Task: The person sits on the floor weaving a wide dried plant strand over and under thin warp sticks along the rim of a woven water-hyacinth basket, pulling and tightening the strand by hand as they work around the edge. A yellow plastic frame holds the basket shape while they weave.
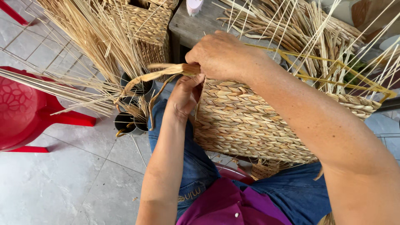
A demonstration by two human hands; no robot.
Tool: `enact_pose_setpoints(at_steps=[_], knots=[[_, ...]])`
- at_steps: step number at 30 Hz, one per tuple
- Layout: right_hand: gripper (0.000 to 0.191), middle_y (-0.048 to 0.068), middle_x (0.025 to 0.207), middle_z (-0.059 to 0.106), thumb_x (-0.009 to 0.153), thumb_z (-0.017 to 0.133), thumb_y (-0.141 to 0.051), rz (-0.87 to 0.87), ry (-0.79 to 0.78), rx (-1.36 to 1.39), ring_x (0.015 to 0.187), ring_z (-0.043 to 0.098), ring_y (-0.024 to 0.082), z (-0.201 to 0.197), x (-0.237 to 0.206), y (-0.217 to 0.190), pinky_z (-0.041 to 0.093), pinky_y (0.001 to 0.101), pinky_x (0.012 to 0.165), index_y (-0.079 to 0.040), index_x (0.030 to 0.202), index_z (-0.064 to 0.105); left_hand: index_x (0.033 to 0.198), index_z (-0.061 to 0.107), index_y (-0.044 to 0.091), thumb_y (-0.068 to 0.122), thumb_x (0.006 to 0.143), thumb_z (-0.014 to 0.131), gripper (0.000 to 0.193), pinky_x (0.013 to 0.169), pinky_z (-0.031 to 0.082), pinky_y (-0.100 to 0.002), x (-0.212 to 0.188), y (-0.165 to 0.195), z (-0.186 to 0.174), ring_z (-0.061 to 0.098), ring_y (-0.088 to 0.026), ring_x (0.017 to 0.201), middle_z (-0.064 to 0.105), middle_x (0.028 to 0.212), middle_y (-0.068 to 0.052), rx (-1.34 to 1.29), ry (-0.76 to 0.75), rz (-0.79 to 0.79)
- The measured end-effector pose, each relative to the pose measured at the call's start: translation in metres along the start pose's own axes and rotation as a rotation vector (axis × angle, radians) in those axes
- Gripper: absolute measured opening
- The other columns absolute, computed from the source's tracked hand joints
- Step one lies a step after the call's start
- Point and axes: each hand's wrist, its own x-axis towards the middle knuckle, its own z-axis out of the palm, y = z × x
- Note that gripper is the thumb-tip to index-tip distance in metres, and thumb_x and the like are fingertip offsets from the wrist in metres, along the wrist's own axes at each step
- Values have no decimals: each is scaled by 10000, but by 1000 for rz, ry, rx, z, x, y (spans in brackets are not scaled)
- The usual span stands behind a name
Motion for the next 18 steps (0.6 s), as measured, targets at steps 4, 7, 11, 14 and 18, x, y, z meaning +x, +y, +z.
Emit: enact_pose_setpoints(at_steps=[4,7,11,14,18], knots=[[86,92,875,738,845,719,-127,-119,93,25,917,691,331,7,-8,6,523,509,776,-126,925,748,1201,673,67,99,898,757,316,893,578,-344,10,9,-14,701,-183,1027,727,1113,-44,69,-66,-81],[84,82,908,735,865,692,-74,-184,186,26,950,676,312,15,-13,9,532,497,787,-99,932,738,1190,671,58,74,1009,771,207,911,577,-359,15,7,-21,668,-176,978,697,1053,-39,-20,-147,-112],[76,54,899,744,921,687,-96,-255,443,195,863,691,238,32,-34,8,498,498,874,-131,948,749,1169,679,37,87,985,731,198,882,583,-333,18,-3,-21,691,-166,948,728,1055,-54,-63,-53,-31],[40,63,989,751,1053,664,-52,-39,772,494,813,722,157,54,-61,2,588,271,676,-57,1086,686,1147,676,14,85,982,692,181,867,594,-355,21,-8,-20,719,-199,941,743,1038,-93,-44,5,-39],[126,50,1052,769,1044,649,7,149,905,675,756,742,140,88,-73,-10,567,261,626,-50,1142,594,1112,666,-4,91,991,662,154,870,608,-385,25,-12,-14,732,-230,939,746,1043,-127,-49,40,-31]])
